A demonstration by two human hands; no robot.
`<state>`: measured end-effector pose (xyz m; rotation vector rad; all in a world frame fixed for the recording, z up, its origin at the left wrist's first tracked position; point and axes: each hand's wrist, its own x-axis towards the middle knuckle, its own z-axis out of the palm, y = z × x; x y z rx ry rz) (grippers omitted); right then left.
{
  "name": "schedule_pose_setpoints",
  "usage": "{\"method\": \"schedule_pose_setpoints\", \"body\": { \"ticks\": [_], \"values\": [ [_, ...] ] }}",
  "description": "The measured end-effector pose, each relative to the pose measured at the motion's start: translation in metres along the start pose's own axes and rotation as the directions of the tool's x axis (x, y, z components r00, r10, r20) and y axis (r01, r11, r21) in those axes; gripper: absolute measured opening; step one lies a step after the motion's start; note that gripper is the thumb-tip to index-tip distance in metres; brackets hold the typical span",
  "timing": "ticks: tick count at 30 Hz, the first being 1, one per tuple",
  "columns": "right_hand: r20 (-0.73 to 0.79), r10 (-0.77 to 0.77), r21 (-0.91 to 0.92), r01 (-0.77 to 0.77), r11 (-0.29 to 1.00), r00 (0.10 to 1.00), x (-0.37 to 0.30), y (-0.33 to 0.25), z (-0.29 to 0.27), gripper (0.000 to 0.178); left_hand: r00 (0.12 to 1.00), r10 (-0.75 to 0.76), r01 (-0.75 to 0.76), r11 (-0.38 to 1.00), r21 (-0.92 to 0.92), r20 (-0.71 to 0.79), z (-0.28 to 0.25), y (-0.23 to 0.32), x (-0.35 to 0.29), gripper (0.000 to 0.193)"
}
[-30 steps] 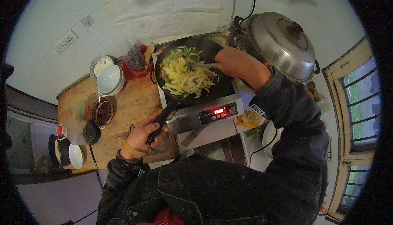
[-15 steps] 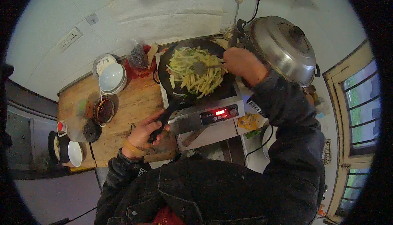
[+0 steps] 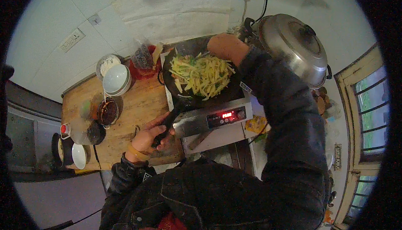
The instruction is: The person stir-fries meat in a wok, then adds chopped green onions and sliced potatoes. They season the mixture with salt and soy sauce while continuously stirring the ingredients in the wok.
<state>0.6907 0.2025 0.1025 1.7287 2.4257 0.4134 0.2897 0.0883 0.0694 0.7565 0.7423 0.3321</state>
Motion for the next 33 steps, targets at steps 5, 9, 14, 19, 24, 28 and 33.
{"method": "schedule_pose_setpoints", "body": {
  "ticks": [5,9,14,19,24,28,33],
  "values": [
    [0.115,-0.037,0.008,0.037,0.999,0.993,-0.047,-0.018,-0.083,0.019,0.999,0.013,-0.012,0.999,-0.030,0.034,-0.004,-0.003,0.000,0.057],
    [0.194,-0.021,0.139,-0.007,0.990,0.981,-0.078,-0.040,-0.127,0.017,0.998,0.037,-0.037,0.999,-0.002,0.052,-0.005,-0.003,0.001,0.057],
    [0.316,-0.045,0.223,-0.028,0.974,0.948,-0.075,-0.075,-0.116,0.017,0.998,0.021,-0.022,1.000,0.016,0.052,-0.004,0.001,-0.001,0.058],
    [0.108,0.081,0.095,-0.092,0.991,0.991,-0.043,-0.075,-0.073,0.019,0.998,0.012,-0.011,1.000,-0.020,0.061,-0.005,0.002,-0.002,0.059],
    [0.325,0.300,0.316,-0.402,0.859,0.897,0.001,-0.025,-0.055,0.022,0.998,0.019,-0.018,1.000,-0.013,0.063,-0.008,-0.001,0.001,0.059],
    [0.490,0.264,0.568,-0.533,0.627,0.831,0.020,-0.015,-0.028,0.027,0.999,0.027,-0.028,0.999,0.028,0.044,-0.006,-0.001,0.002,0.058],
    [0.671,0.127,0.562,-0.613,0.556,0.730,-0.013,-0.038,-0.003,0.020,0.995,0.047,-0.048,0.999,0.004,0.084,-0.005,0.000,0.002,0.059]
  ]
}}
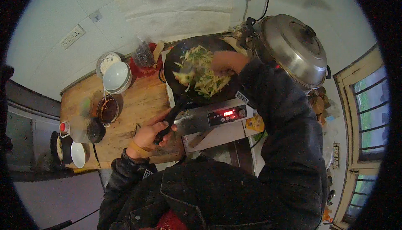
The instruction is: The person stir-fries meat in a wok, then adds chopped green onions and sliced potatoes. They season the mixture with salt and soy sauce while continuously stirring the ingredients in the wok.
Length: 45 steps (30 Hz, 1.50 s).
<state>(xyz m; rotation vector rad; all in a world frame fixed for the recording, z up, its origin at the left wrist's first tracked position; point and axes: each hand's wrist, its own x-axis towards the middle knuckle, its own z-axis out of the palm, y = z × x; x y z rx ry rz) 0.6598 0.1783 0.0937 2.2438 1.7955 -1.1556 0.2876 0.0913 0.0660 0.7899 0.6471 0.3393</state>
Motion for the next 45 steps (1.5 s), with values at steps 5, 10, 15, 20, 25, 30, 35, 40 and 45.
{"method": "schedule_pose_setpoints", "body": {
  "ticks": [5,10,15,20,25,30,35,40,45],
  "values": [
    [-0.062,-0.045,-0.325,0.023,0.945,0.997,-0.071,-0.004,-0.021,0.025,0.998,-0.039,0.039,0.999,-0.019,-0.041,0.000,0.001,0.000,0.059],
    [-0.374,-0.016,-0.486,-0.181,0.855,0.927,-0.128,0.018,-0.062,0.024,0.999,-0.046,0.045,0.998,-0.041,-0.019,-0.001,0.000,0.001,0.060],
    [-0.327,0.088,-0.376,-0.215,0.901,0.941,-0.083,0.061,-0.043,0.020,0.997,-0.067,0.066,0.997,-0.028,-0.046,-0.001,0.000,0.002,0.059],
    [-0.283,-0.263,-0.405,0.134,0.905,0.922,-0.025,0.055,-0.002,0.024,0.998,-0.041,0.043,0.997,0.059,-0.048,0.002,0.002,0.001,0.058],
    [-0.437,-0.441,-0.516,0.184,0.837,0.784,-0.079,0.028,0.005,0.021,0.998,-0.055,0.058,0.997,0.050,-0.042,0.004,0.002,0.001,0.057],
    [-0.334,-0.347,-0.477,0.160,0.864,0.876,-0.119,-0.001,0.015,0.020,0.999,-0.036,0.035,0.999,-0.010,-0.015,0.002,-0.001,0.002,0.058],
    [-0.300,-0.433,-0.588,0.193,0.786,0.850,-0.105,0.019,0.038,0.019,0.999,-0.041,0.041,0.999,-0.002,-0.015,0.002,0.002,0.001,0.059],
    [-0.501,-0.659,-0.697,0.189,0.691,0.562,-0.095,0.056,0.013,0.017,0.999,-0.039,0.038,0.999,-0.007,-0.024,0.001,0.002,-0.001,0.060],
    [-0.569,-0.430,-0.571,0.040,0.820,0.701,-0.098,0.082,-0.026,0.015,0.998,-0.062,0.062,0.996,0.057,-0.003,-0.010,-0.005,0.001,0.048]
  ]
}}
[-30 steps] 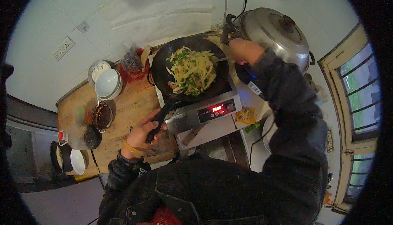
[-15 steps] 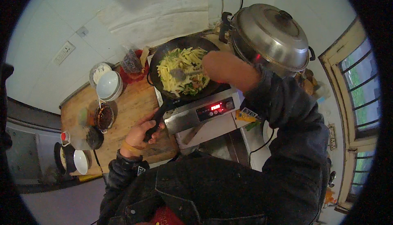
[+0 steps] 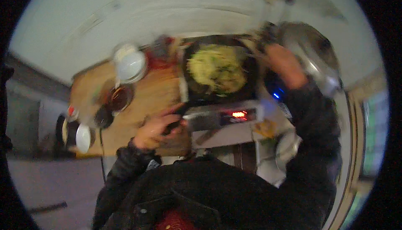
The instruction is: The person stir-fries meat in a wok, then adds chopped green onions and sliced potatoes. They season the mixture with salt and soy sauce while continuously stirring the ingredients in the wok.
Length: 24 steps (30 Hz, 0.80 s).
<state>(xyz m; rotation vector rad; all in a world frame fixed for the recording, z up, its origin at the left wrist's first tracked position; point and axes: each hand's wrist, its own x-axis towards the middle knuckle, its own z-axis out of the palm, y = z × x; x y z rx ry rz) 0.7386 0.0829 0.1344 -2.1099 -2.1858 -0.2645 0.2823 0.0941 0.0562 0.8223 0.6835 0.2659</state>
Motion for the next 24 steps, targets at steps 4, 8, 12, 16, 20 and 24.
{"method": "schedule_pose_setpoints", "body": {
  "ticks": [4,8,12,16,20,24],
  "values": [
    [0.167,0.148,-0.113,-0.130,0.985,0.975,0.015,-0.008,0.031,0.019,0.910,0.397,-0.407,0.803,0.436,0.118,0.001,-0.011,0.002,0.044],
    [0.276,-0.133,0.000,0.139,0.990,0.952,0.013,-0.015,0.040,0.027,0.995,0.102,-0.099,0.982,-0.159,0.012,-0.005,-0.019,0.006,0.065],
    [0.489,0.312,0.192,-0.449,0.873,0.815,-0.010,-0.003,0.030,0.028,0.998,0.056,-0.056,0.984,-0.172,-0.002,-0.032,-0.030,-0.012,0.071],
    [0.554,0.380,0.297,-0.602,0.741,0.741,-0.040,-0.005,0.057,0.025,0.995,0.085,-0.092,0.985,-0.147,-0.053,-0.075,-0.047,-0.056,0.066],
    [0.153,0.187,-0.101,-0.173,0.980,0.970,-0.057,-0.035,0.081,0.035,0.986,0.114,-0.125,0.988,-0.086,-0.123,-0.136,-0.070,-0.128,0.064],
    [-0.141,0.385,0.040,-0.383,0.923,0.912,-0.067,-0.099,0.037,0.040,0.949,0.167,-0.209,0.968,-0.136,-0.268,-0.218,-0.086,-0.229,0.057]
  ]
}}
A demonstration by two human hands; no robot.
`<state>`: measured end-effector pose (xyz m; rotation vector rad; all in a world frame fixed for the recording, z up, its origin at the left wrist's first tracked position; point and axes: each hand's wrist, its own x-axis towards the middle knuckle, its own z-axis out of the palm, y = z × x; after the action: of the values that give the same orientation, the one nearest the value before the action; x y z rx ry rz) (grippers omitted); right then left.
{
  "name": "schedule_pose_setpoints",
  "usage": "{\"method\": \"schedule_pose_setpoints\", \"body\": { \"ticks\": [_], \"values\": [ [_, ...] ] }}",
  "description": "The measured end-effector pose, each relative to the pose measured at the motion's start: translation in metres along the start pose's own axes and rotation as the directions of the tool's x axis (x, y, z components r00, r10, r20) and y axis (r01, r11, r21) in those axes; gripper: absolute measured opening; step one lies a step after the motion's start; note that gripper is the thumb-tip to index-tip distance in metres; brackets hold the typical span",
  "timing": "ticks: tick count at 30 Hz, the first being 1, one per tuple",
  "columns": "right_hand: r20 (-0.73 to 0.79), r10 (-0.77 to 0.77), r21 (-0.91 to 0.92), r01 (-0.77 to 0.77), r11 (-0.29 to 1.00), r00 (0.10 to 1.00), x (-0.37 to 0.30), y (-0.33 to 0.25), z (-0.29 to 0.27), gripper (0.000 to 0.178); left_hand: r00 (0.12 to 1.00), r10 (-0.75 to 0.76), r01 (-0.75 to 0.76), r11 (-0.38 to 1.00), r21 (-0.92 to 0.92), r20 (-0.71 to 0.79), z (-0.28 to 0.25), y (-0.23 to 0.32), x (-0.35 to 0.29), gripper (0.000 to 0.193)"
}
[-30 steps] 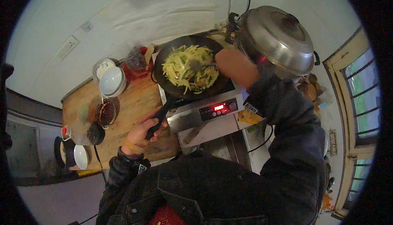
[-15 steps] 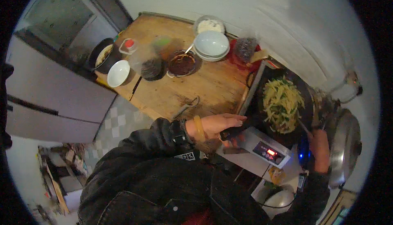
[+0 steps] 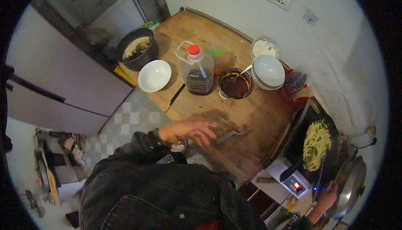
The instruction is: The person stir-fries meat in a wok, then adds chopped green onions and sliced potatoes. They season the mixture with salt and soy sauce while continuously stirring the ingredients in the wok.
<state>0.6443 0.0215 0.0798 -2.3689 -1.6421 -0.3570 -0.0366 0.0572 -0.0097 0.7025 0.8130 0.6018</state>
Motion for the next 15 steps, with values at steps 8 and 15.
{"method": "schedule_pose_setpoints", "body": {
  "ticks": [8,15],
  "values": [
    [-0.491,-0.152,0.295,0.328,0.897,0.858,-0.129,-0.249,-0.095,0.024,0.899,0.189,-0.218,0.976,-0.027,-0.395,-0.166,0.084,-0.063,0.049],
    [-0.139,-0.019,0.400,0.074,0.913,0.990,-0.145,-0.365,-0.157,0.037,0.827,0.313,-0.368,0.929,-0.028,-0.466,-0.217,0.138,-0.025,0.042]
  ]
}}
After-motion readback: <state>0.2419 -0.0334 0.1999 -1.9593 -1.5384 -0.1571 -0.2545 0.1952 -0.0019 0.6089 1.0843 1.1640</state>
